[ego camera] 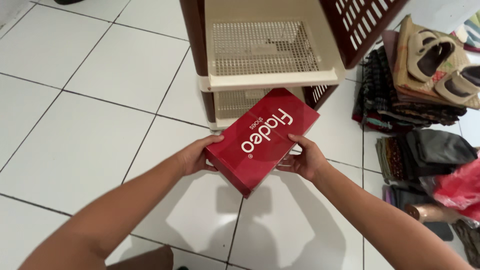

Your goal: The person assembles a multi-tier plastic storage unit by stacking and interlocking trays. They then place a red shoe box, a plastic-wrapped item, and a pair of white and blue clogs into the bottom drawer.

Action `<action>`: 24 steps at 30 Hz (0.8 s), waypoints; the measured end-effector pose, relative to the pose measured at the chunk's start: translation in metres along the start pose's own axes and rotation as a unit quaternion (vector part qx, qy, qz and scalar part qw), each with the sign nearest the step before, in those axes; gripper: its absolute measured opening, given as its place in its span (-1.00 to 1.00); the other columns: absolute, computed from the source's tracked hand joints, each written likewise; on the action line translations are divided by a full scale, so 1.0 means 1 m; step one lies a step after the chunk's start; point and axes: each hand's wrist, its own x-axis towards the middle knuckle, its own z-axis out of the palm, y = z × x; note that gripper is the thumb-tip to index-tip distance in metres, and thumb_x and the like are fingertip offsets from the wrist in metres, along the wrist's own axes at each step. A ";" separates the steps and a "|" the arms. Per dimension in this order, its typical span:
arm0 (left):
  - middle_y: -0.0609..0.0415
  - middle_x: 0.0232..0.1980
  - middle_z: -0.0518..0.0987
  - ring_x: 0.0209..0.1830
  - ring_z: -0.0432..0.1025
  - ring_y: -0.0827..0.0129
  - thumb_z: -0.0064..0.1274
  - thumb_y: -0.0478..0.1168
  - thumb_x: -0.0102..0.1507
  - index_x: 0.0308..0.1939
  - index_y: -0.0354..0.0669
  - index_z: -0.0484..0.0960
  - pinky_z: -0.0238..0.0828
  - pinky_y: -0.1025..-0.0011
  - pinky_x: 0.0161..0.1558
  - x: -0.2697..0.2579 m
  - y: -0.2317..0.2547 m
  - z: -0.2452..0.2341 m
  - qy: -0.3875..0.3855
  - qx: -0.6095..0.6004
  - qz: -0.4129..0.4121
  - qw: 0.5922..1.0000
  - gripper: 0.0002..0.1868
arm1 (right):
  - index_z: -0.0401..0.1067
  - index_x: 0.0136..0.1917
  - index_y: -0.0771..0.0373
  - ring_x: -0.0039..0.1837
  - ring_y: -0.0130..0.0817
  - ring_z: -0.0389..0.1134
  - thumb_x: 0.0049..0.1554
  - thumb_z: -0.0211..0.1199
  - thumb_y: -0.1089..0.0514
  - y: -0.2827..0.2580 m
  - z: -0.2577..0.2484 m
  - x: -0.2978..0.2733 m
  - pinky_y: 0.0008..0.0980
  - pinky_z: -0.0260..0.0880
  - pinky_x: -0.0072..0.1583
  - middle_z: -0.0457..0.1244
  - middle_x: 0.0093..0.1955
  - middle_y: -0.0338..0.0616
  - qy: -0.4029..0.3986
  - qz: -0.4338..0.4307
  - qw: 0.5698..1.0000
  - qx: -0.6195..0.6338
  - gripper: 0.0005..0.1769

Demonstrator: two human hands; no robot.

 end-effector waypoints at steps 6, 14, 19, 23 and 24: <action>-0.04 0.59 0.27 0.61 0.08 0.12 -0.10 0.35 0.32 0.54 -0.13 0.23 -0.02 -0.11 0.49 0.038 -0.017 -0.026 0.021 -0.209 0.192 0.959 -0.12 | 0.17 0.40 0.30 -0.13 0.08 0.39 0.05 0.27 -0.12 -0.007 0.005 0.049 0.30 0.45 0.18 0.27 0.11 0.25 0.046 -0.023 0.997 0.066 -0.22; 0.09 0.64 0.02 0.61 -0.09 0.19 -0.17 0.39 0.20 0.63 0.21 -0.40 -0.13 -0.06 0.47 0.031 -0.030 0.047 0.081 -0.063 0.205 0.973 0.10 | 0.20 0.22 0.22 -0.14 -0.23 0.31 0.09 0.28 0.00 -0.015 0.016 0.059 0.16 0.46 0.26 0.20 -0.11 -0.11 0.047 -0.071 0.988 0.130 -0.48; -0.15 0.60 0.16 0.59 0.11 0.04 0.25 0.06 0.22 0.59 -0.04 -0.58 0.09 0.13 0.52 0.022 -0.037 0.056 0.055 0.075 0.324 0.941 0.31 | 0.23 0.23 0.26 -0.16 -0.24 0.25 0.12 0.26 -0.03 -0.014 0.025 0.051 0.14 0.48 0.24 0.16 -0.14 -0.13 0.043 -0.102 0.989 0.099 -0.48; -0.12 0.56 0.19 0.54 0.13 0.11 0.34 -0.10 0.11 0.58 -0.02 -0.60 0.13 0.16 0.42 0.025 -0.035 0.047 0.145 0.262 0.284 0.911 0.40 | 0.17 0.36 0.17 -0.02 -0.23 0.25 0.11 0.25 -0.05 -0.015 0.030 0.040 0.16 0.46 0.26 0.18 0.04 -0.07 0.062 -0.119 0.986 0.099 -0.37; -0.12 0.55 0.19 0.52 0.12 0.10 0.35 -0.12 0.09 0.58 0.00 -0.60 0.16 0.14 0.39 0.027 -0.033 0.044 0.162 0.299 0.272 0.900 0.42 | 0.14 0.40 0.16 0.03 -0.18 0.26 0.11 0.24 -0.06 -0.015 0.032 0.038 0.17 0.46 0.27 0.19 0.12 -0.02 0.063 -0.126 0.986 0.090 -0.33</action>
